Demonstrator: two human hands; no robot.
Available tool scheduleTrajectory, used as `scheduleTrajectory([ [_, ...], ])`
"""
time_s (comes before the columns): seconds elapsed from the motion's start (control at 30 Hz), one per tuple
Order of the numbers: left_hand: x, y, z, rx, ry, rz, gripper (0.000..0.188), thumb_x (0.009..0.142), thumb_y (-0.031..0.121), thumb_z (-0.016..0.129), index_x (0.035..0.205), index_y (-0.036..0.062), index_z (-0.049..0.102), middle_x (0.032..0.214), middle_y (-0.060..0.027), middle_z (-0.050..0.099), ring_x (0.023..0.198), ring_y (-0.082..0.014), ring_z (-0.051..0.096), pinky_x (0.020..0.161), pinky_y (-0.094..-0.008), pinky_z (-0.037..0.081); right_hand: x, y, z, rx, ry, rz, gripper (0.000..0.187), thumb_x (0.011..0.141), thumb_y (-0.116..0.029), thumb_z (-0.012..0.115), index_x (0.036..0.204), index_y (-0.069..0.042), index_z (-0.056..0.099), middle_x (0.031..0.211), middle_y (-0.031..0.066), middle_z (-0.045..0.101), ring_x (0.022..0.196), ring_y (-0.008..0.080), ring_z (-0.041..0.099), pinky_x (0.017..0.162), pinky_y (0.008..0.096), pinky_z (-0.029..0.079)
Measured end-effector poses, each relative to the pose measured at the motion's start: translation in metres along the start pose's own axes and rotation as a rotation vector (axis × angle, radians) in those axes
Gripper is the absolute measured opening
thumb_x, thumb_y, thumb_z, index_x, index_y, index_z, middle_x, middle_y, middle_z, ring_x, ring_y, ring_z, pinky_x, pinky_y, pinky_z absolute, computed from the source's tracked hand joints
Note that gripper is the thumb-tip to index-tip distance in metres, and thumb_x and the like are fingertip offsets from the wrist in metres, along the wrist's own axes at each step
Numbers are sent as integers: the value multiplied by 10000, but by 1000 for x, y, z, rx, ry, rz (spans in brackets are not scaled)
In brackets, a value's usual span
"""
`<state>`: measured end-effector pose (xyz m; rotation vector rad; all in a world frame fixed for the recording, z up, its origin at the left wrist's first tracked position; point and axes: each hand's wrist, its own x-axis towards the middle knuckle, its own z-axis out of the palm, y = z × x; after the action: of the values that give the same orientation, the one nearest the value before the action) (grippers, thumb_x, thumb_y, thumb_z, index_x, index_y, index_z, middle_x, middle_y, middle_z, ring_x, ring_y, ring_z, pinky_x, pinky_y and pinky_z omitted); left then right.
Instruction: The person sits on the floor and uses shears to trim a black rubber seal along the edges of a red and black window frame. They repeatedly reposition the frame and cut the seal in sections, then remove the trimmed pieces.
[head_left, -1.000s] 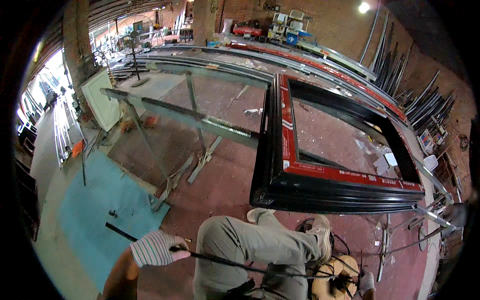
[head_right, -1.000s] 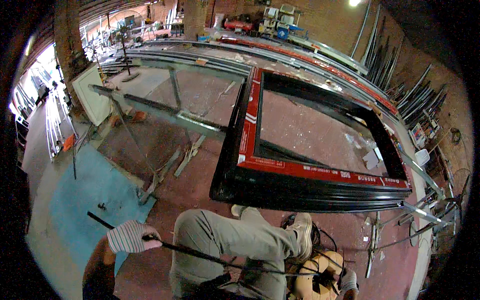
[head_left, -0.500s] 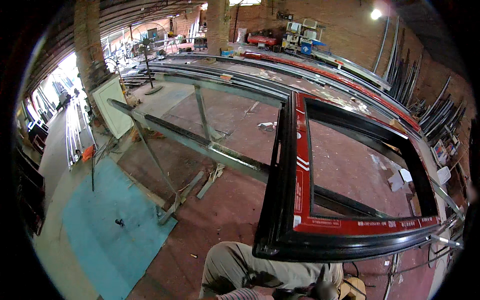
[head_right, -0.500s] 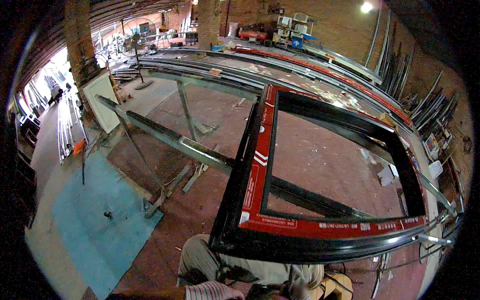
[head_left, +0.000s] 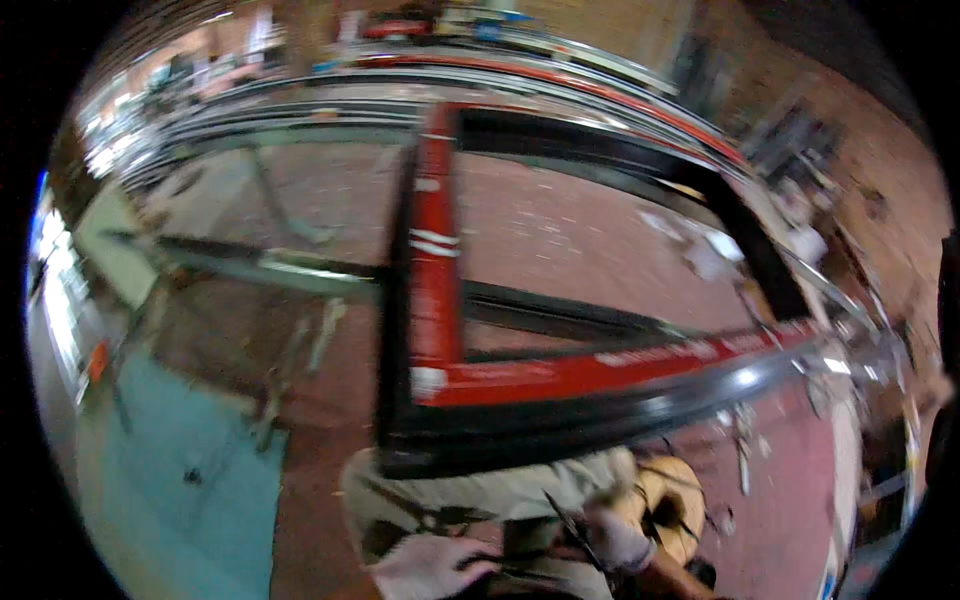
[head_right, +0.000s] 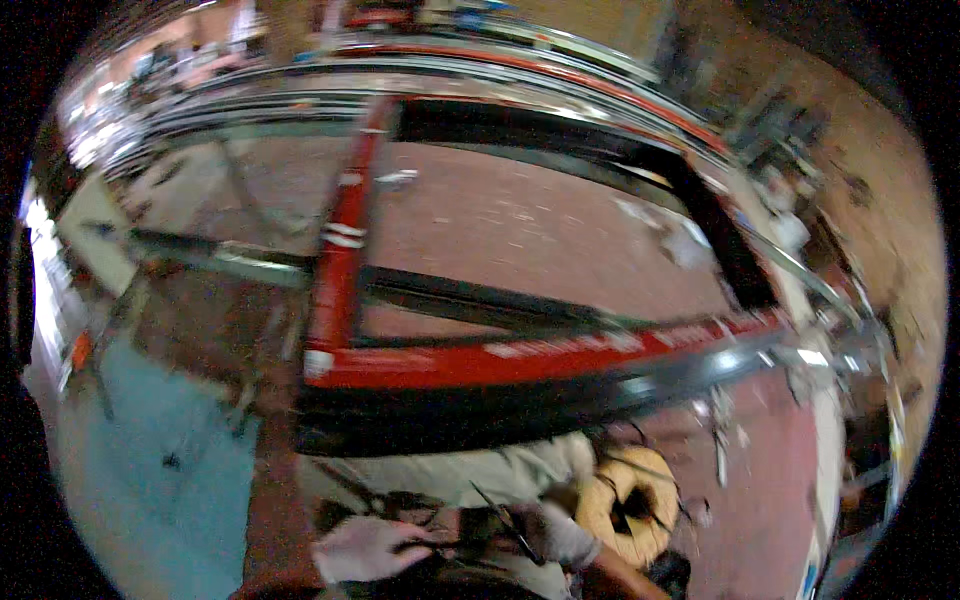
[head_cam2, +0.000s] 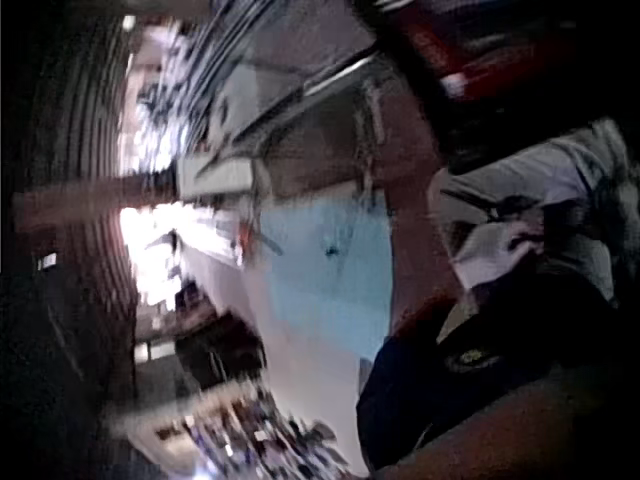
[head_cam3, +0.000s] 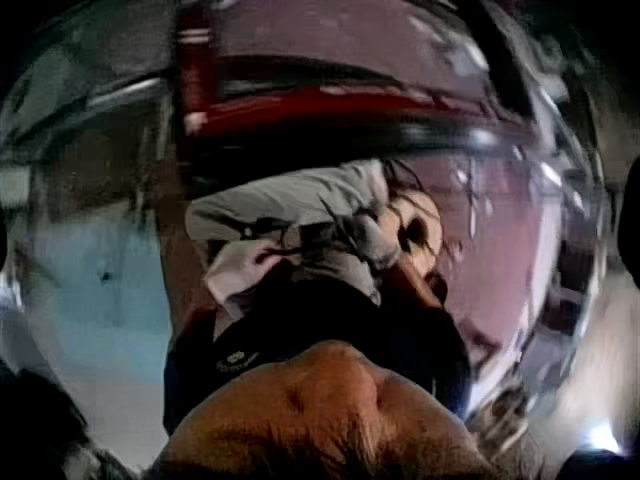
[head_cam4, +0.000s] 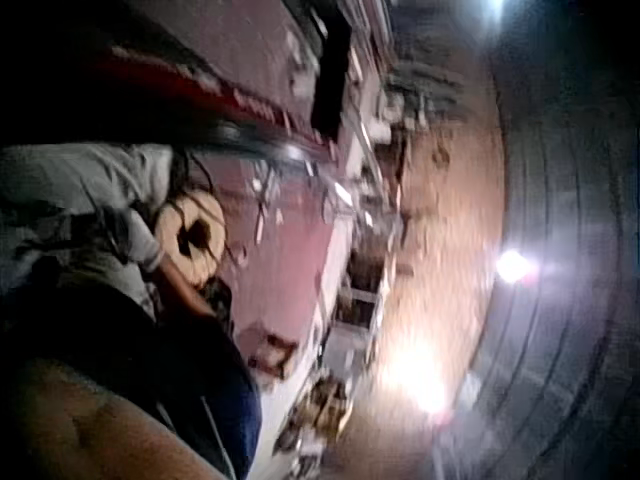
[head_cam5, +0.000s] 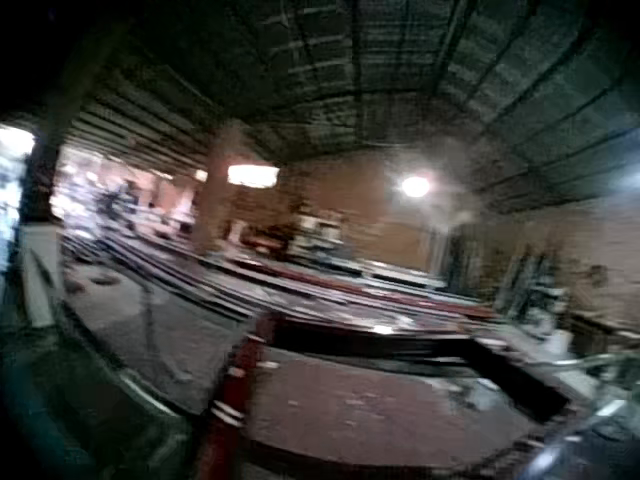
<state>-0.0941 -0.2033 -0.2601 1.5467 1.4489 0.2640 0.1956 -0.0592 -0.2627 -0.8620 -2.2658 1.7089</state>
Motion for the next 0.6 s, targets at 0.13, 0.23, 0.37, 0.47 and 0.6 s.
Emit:
scheduleTrajectory([
  [0.13,-49,9,-32,52,138,-110,324,910,399,686,1066,116,715,893,-135,735,858,-303,719,751,-417,571,-20,-21,-5,-162,175,-209,317,854,-128,809,1046,-12,584,822,25,595,757,152,533,696,303,476],
  [0.23,-78,20,-41,27,291,23,281,944,316,663,1033,56,718,928,-150,729,866,-307,707,763,-409,561,-50,8,2,291,319,-167,332,851,-186,830,935,-19,555,766,6,544,736,139,492,682,297,462],
  [0.37,-91,43,-53,-152,460,82,197,945,232,681,961,46,741,925,-158,734,869,-288,716,733,-374,563,-73,-31,-6,-139,272,126,337,856,-213,832,894,-27,554,784,16,590,785,88,517,730,288,492],
  [0.47,-77,21,-34,-420,566,166,192,970,185,650,1115,77,716,974,-128,737,848,-262,704,753,-366,556,-90,-2,7,45,255,148,350,858,-233,833,1040,-23,620,838,28,655,776,73,522,728,278,492],
  [0.6,-78,61,-20,-784,890,402,196,914,169,646,1019,7,611,951,-111,648,807,-232,661,714,-397,554,-72,-3,28,-26,171,62,332,896,-258,779,1097,-18,665,902,29,719,747,182,603,740,329,511],
])
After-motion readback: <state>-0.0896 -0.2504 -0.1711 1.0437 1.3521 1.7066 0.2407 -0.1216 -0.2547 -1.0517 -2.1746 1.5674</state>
